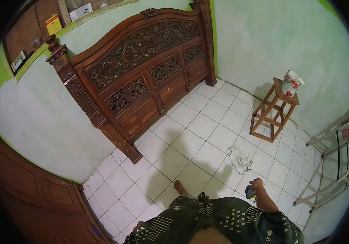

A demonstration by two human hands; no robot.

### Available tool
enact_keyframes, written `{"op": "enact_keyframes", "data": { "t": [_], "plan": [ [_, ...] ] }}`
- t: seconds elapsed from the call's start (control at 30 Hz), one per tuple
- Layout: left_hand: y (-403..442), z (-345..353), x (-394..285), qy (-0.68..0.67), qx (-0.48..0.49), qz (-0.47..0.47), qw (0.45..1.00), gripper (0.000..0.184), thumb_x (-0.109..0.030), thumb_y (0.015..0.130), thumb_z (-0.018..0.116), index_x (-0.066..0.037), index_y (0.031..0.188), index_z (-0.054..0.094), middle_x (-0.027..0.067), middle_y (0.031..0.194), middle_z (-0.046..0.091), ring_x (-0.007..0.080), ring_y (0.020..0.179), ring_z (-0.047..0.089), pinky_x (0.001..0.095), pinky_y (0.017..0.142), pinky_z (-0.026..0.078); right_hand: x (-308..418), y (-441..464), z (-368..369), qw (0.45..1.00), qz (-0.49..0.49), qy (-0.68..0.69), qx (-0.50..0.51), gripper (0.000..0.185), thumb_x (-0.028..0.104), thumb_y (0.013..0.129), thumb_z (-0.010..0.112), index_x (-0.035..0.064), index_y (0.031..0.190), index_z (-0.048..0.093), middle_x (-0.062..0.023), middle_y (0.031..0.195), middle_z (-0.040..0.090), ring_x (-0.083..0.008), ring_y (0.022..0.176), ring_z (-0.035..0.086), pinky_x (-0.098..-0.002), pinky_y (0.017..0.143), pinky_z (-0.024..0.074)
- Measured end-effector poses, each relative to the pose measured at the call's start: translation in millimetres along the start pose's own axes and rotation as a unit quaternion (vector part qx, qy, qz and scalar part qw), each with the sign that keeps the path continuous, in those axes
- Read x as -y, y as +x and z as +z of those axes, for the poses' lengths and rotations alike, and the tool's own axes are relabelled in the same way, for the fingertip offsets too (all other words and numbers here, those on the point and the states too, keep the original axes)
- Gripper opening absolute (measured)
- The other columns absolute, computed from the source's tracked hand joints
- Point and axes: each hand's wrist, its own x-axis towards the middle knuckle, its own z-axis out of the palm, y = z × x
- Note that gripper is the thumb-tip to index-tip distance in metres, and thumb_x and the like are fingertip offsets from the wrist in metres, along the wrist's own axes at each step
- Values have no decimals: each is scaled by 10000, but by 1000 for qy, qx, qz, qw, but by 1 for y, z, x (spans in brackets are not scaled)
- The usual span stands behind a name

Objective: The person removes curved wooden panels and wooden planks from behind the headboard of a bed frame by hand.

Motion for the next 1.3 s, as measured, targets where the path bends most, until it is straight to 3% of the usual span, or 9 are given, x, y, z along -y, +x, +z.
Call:
{"op": "enact_keyframes", "data": {
  "t": [0.1,0.43,0.53,0.63,0.77,0.83,0.93,1.17,1.3],
  "plan": [
    [38,-35,-18,14,3,-12,1000,294,-339,822,595,-54,851,663,107,724,661,245,636,645,376,568,524,26,20,42,981,-117,-112,106,447,422,828,538,28,657,664,-113,562,616,-234,525,624,-397,588,517],
    [219,-218,-121,222,20,63,973,259,-350,836,563,-118,823,679,85,742,666,260,703,649,396,613,518,43,43,37,971,199,94,91,368,354,828,576,9,708,622,-126,619,606,-264,570,628,-440,577,520],
    [205,-267,-224,48,-113,-10,992,359,-380,795,618,-31,734,676,147,638,646,266,596,650,381,526,529,55,47,22,955,240,163,56,329,322,823,599,2,747,610,-138,657,610,-275,601,633,-452,585,523],
    [312,-258,-237,213,-321,229,894,477,-392,783,629,84,747,638,206,670,633,287,524,632,383,515,542,55,58,16,946,257,191,52,299,290,818,622,-6,786,599,-151,695,614,-287,632,639,-464,593,526],
    [193,-273,-369,36,-29,114,992,472,-387,778,653,67,655,609,166,584,593,293,486,621,400,454,525,34,92,36,939,261,198,104,274,247,811,653,-16,839,583,-167,745,619,-301,673,646,-480,603,529],
    [323,-211,-307,-39,29,84,995,473,-416,788,635,38,656,623,176,572,586,309,558,641,417,514,533,-14,131,77,917,263,250,167,270,226,808,668,-21,865,575,-176,771,621,-309,693,650,-488,608,531],
    [332,-194,-303,213,-18,100,972,435,-470,779,597,-45,796,687,193,780,661,327,763,655,433,742,504,14,157,17,932,270,176,162,248,204,790,675,-24,821,584,-162,728,619,-305,641,643,-467,553,522],
    [277,-233,-403,70,5,49,996,428,-460,773,607,-41,819,679,188,797,660,325,755,650,425,742,501,95,339,-132,931,318,175,49,205,152,747,691,-31,720,604,-130,629,613,-296,519,627,-417,425,500],
    [288,-255,-454,49,-2,44,998,425,-454,769,613,-38,831,675,186,807,660,324,750,647,421,742,500,218,416,-182,958,200,205,-26,250,221,797,671,-1,776,559,-129,630,594,-285,538,634,-431,413,499]
  ]
}}
